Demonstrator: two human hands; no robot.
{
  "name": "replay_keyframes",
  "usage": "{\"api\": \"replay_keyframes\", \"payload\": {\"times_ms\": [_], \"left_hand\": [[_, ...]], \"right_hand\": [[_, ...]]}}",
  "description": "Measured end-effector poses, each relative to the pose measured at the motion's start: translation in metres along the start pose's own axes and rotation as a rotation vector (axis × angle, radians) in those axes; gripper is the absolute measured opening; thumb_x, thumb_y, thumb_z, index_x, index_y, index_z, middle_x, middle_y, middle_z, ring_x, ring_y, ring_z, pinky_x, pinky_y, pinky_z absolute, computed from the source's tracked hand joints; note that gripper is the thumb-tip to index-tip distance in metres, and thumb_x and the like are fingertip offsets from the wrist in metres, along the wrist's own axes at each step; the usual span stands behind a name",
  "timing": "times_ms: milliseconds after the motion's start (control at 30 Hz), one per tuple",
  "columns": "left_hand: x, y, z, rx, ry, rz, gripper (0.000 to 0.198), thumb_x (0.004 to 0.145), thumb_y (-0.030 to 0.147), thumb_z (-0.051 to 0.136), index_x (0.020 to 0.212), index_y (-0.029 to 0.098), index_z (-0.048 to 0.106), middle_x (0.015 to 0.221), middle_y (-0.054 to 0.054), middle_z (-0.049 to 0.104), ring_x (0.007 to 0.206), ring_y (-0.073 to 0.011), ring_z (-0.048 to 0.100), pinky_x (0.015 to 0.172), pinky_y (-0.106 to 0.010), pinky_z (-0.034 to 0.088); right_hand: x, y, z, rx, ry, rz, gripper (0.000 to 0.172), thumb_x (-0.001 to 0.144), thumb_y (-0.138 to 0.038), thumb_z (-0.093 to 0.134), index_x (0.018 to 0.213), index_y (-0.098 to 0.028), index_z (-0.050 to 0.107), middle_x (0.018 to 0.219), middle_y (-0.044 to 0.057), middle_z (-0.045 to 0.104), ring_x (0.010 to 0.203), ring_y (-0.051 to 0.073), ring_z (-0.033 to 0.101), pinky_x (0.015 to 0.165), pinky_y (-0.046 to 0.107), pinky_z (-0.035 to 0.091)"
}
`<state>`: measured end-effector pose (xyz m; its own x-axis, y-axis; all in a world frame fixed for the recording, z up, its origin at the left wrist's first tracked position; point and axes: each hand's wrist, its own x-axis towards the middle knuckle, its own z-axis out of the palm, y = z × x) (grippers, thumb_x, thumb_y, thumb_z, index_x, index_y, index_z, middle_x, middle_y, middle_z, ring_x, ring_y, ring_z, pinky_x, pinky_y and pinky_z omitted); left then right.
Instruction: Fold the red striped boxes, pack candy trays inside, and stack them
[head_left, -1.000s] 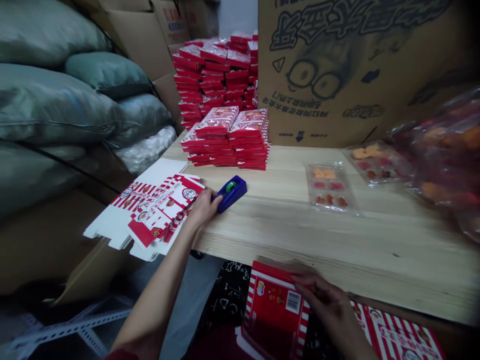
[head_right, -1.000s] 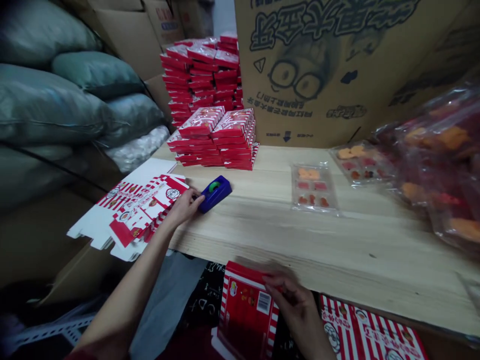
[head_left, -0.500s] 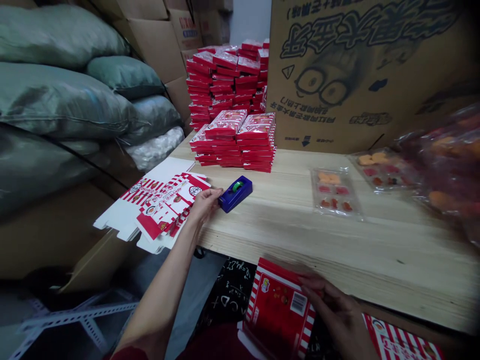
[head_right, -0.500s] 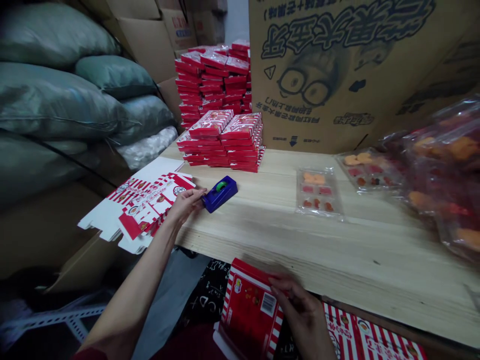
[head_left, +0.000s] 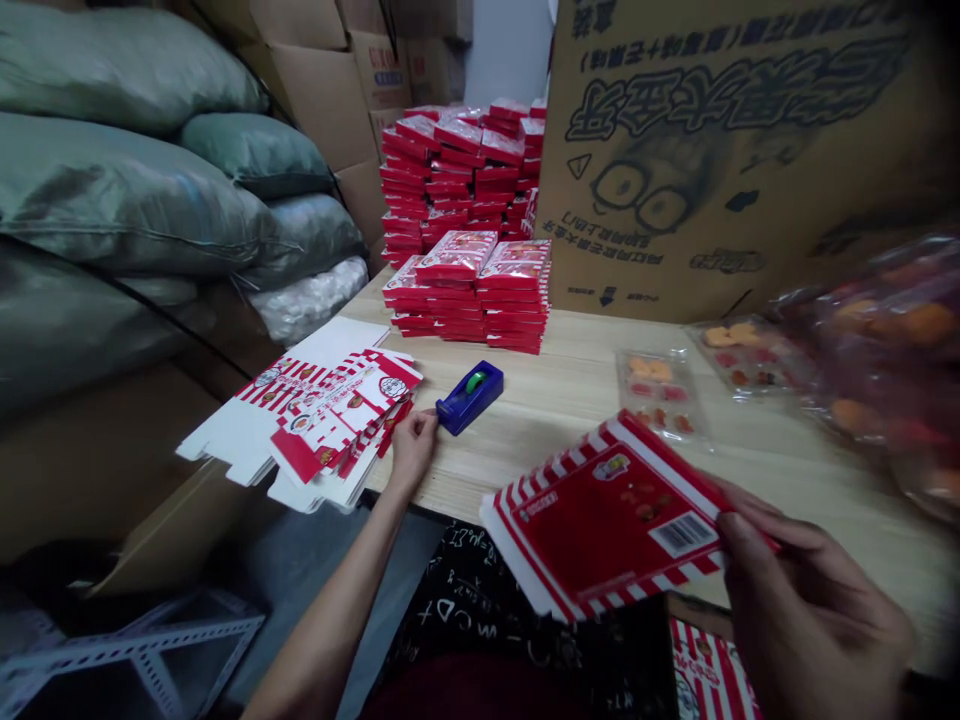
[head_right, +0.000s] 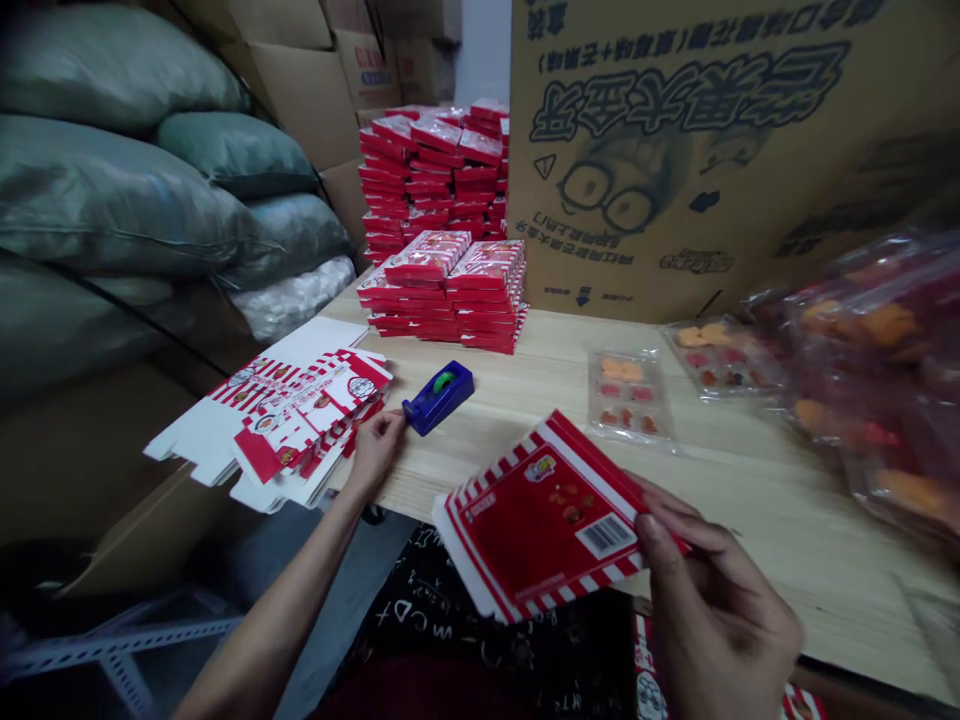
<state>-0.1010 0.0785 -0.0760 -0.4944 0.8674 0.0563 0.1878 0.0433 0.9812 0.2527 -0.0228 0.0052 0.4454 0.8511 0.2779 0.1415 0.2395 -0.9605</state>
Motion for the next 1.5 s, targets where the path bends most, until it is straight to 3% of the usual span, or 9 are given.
{"api": "replay_keyframes", "payload": {"times_ms": [167, 400, 533, 633, 800, 967, 1167, 1400, 1500], "left_hand": [[-0.053, 0.069, 0.013, -0.039, 0.003, 0.129, 0.02, 0.091, 0.039, 0.064, 0.094, 0.02, 0.07, 0.087, -0.002, 0.07, 0.085, -0.0195, 0.065, 0.086, -0.033, 0.053], [-0.137, 0.16, 0.069, -0.42, -0.461, 0.013, 0.025, 0.088, 0.035, 0.075, 0.111, 0.026, 0.076, 0.072, 0.001, 0.071, 0.067, -0.0158, 0.065, 0.07, -0.031, 0.057], [-0.139, 0.148, 0.093, -0.56, -0.507, -0.147, 0.085, 0.082, 0.032, 0.082, 0.155, 0.025, 0.039, 0.073, 0.003, 0.073, 0.065, -0.0149, 0.068, 0.068, -0.029, 0.057], [-0.137, 0.134, 0.101, -0.564, -0.499, -0.189, 0.094, 0.081, 0.037, 0.083, 0.158, 0.025, 0.029, 0.075, 0.002, 0.074, 0.066, -0.0168, 0.071, 0.067, -0.03, 0.058], [-0.121, 0.118, 0.1, -0.233, -0.473, -0.078, 0.069, 0.078, 0.048, 0.083, 0.138, 0.025, 0.057, 0.054, 0.009, 0.054, 0.048, -0.0137, 0.051, 0.05, -0.026, 0.044], [-0.095, 0.119, 0.081, 0.02, -0.429, 0.323, 0.022, 0.079, 0.037, 0.083, 0.098, 0.027, 0.079, 0.095, -0.004, 0.067, 0.091, -0.0224, 0.061, 0.085, -0.036, 0.051], [-0.092, 0.122, 0.067, -0.019, -0.717, 0.134, 0.018, 0.091, 0.038, 0.072, 0.083, 0.022, 0.074, 0.082, -0.001, 0.068, 0.079, -0.0182, 0.061, 0.078, -0.03, 0.048], [-0.089, 0.092, 0.057, -0.019, -0.933, 0.027, 0.034, 0.095, 0.042, 0.064, 0.125, 0.027, 0.067, 0.107, -0.006, 0.075, 0.095, -0.0232, 0.07, 0.079, -0.032, 0.054], [-0.068, 0.067, 0.062, 0.043, -0.915, 0.099, 0.035, 0.097, 0.042, 0.059, 0.128, 0.027, 0.066, 0.115, -0.009, 0.076, 0.1, -0.026, 0.072, 0.082, -0.036, 0.057]], "right_hand": [[0.009, -0.008, 0.023, -0.073, -0.055, -0.361, 0.015, 0.094, -0.019, 0.069, 0.103, -0.028, 0.076, 0.122, 0.006, 0.075, 0.115, 0.027, 0.07, 0.102, 0.05, 0.055], [-0.003, 0.001, 0.03, -0.2, -0.246, -0.538, 0.046, 0.096, -0.005, 0.059, 0.126, -0.038, 0.071, 0.135, 0.002, 0.07, 0.122, 0.026, 0.068, 0.1, 0.048, 0.059], [-0.008, 0.001, 0.029, -0.196, -0.29, -0.546, 0.051, 0.096, -0.004, 0.056, 0.13, -0.04, 0.069, 0.138, 0.001, 0.069, 0.124, 0.025, 0.068, 0.101, 0.046, 0.06], [-0.008, 0.004, 0.029, -0.194, -0.291, -0.531, 0.052, 0.096, -0.004, 0.056, 0.131, -0.042, 0.067, 0.138, 0.001, 0.068, 0.126, 0.026, 0.067, 0.102, 0.049, 0.06], [-0.004, 0.001, 0.027, -0.126, -0.295, -0.463, 0.043, 0.096, -0.006, 0.059, 0.122, -0.038, 0.072, 0.134, 0.003, 0.07, 0.122, 0.026, 0.068, 0.099, 0.047, 0.06], [0.01, -0.01, 0.015, 0.053, -0.296, -0.244, 0.025, 0.097, -0.014, 0.062, 0.109, -0.032, 0.075, 0.124, 0.005, 0.073, 0.116, 0.025, 0.07, 0.095, 0.043, 0.061], [0.037, -0.02, 0.002, -0.144, -0.657, -0.215, 0.04, 0.104, -0.025, 0.054, 0.141, -0.037, 0.063, 0.13, 0.007, 0.07, 0.116, 0.022, 0.068, 0.097, 0.039, 0.058], [0.024, 0.029, 0.02, 0.006, -0.398, 0.101, 0.03, 0.099, -0.041, 0.062, 0.124, -0.029, 0.074, 0.123, 0.007, 0.077, 0.109, 0.025, 0.073, 0.089, 0.039, 0.062], [0.022, 0.064, 0.022, -0.112, -0.412, 0.044, 0.034, 0.101, -0.044, 0.057, 0.124, -0.023, 0.072, 0.119, 0.008, 0.079, 0.107, 0.025, 0.075, 0.089, 0.038, 0.063]]}}
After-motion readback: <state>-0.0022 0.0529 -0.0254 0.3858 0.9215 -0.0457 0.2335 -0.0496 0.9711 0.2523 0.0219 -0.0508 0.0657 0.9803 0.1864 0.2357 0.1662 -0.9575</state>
